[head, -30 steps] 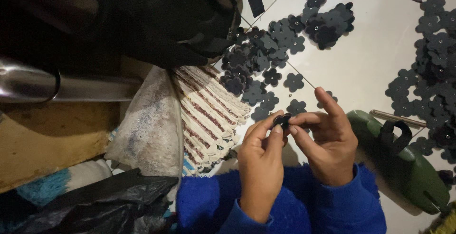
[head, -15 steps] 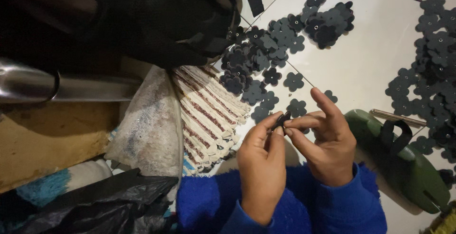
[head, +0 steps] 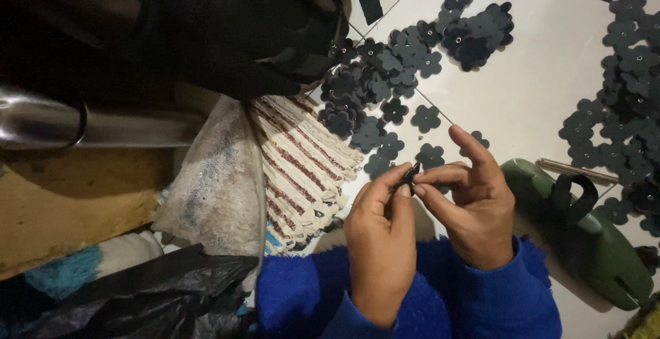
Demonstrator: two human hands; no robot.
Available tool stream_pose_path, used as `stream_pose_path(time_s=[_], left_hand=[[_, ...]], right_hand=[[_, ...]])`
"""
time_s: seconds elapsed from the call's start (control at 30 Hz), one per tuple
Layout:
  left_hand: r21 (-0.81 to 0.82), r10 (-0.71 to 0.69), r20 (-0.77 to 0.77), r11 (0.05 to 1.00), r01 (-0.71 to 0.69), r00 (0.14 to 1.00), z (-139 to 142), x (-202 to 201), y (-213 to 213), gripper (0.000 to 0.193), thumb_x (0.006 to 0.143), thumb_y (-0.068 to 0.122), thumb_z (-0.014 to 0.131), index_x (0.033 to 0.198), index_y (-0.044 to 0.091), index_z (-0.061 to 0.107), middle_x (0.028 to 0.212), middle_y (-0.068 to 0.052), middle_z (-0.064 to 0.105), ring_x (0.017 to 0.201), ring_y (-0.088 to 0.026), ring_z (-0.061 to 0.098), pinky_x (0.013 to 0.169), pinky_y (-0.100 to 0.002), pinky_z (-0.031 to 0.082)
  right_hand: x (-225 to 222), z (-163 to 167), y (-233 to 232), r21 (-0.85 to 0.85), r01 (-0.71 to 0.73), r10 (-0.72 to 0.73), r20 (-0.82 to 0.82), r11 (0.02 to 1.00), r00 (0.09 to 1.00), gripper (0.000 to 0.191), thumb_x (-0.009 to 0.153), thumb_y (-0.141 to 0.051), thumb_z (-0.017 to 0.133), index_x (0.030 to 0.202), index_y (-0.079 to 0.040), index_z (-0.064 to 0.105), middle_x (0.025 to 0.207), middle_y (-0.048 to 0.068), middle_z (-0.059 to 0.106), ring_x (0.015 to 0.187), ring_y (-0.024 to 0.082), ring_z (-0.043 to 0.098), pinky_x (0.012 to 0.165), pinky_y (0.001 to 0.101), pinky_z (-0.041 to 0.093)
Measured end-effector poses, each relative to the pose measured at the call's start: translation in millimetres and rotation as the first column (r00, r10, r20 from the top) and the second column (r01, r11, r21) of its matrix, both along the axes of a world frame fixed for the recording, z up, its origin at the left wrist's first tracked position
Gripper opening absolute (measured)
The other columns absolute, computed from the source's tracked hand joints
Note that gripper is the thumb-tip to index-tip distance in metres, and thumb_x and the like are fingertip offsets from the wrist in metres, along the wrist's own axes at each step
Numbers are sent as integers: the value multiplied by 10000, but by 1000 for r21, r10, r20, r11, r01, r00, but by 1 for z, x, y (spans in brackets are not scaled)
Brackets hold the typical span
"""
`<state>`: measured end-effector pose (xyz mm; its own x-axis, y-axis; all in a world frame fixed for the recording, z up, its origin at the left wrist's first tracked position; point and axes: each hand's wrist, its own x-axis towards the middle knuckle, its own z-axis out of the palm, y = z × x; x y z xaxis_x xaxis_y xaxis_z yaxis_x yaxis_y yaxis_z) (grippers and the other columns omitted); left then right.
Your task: The person uses a handheld tool to press small black flower-shaped pieces onto a green object, then sets the tool down and handles the pieces by hand, arranging them on the floor.
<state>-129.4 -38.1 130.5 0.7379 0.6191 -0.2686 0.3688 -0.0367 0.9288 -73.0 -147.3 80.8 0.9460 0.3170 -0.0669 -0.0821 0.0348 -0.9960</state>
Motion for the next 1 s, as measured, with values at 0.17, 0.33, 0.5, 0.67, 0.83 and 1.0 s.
stream_pose_path(time_s=[0.17,0.33,0.5,0.67,0.83,1.0], left_hand=[[127,-56,-7,990,56,998,2,-1,1,247,954,77,600,1159,52,736,1064,-142,757,955,-269,752,830,-352,586],[136,-77,-39,987,82,996,6,-1,1,228,963,89,592,1134,64,742,1034,-130,750,937,-268,749,815,-352,584],[85,-59,-85,994,66,995,7,0,2,238,923,103,639,1140,75,733,1025,-109,716,861,-237,730,768,-335,586],[133,-77,-31,988,81,997,8,0,1,239,931,81,635,1150,74,731,1037,-103,719,893,-227,727,795,-329,585],[184,-162,-7,970,160,987,8,-2,0,233,951,52,610,1158,67,717,1090,-120,713,968,-260,711,824,-348,572],[154,-94,-36,983,98,995,0,-3,-1,256,928,58,621,1165,65,716,1054,-110,705,930,-224,713,816,-327,573]], right_hand=[[1,-1,0,1,22,-22,-53,1000,998,827,818,122,750,1565,19,410,1010,108,692,962,144,683,849,278,573],[1,-3,-3,38,-16,20,-120,999,993,676,839,113,720,1473,24,505,1163,70,669,1017,129,651,886,267,565],[-1,-3,-5,24,-21,26,-203,999,979,509,845,120,714,1335,34,607,1068,78,689,995,140,678,892,276,576],[-1,0,-5,83,-16,33,-208,996,978,537,848,144,684,1360,28,573,1058,101,684,995,146,673,889,287,576],[-1,2,-2,21,3,0,-178,1000,984,554,838,146,662,1366,27,544,1060,112,694,996,153,686,877,290,583],[-2,5,0,-12,-7,5,-171,1000,985,553,850,136,673,1383,35,566,1045,136,724,970,167,697,866,291,575]])
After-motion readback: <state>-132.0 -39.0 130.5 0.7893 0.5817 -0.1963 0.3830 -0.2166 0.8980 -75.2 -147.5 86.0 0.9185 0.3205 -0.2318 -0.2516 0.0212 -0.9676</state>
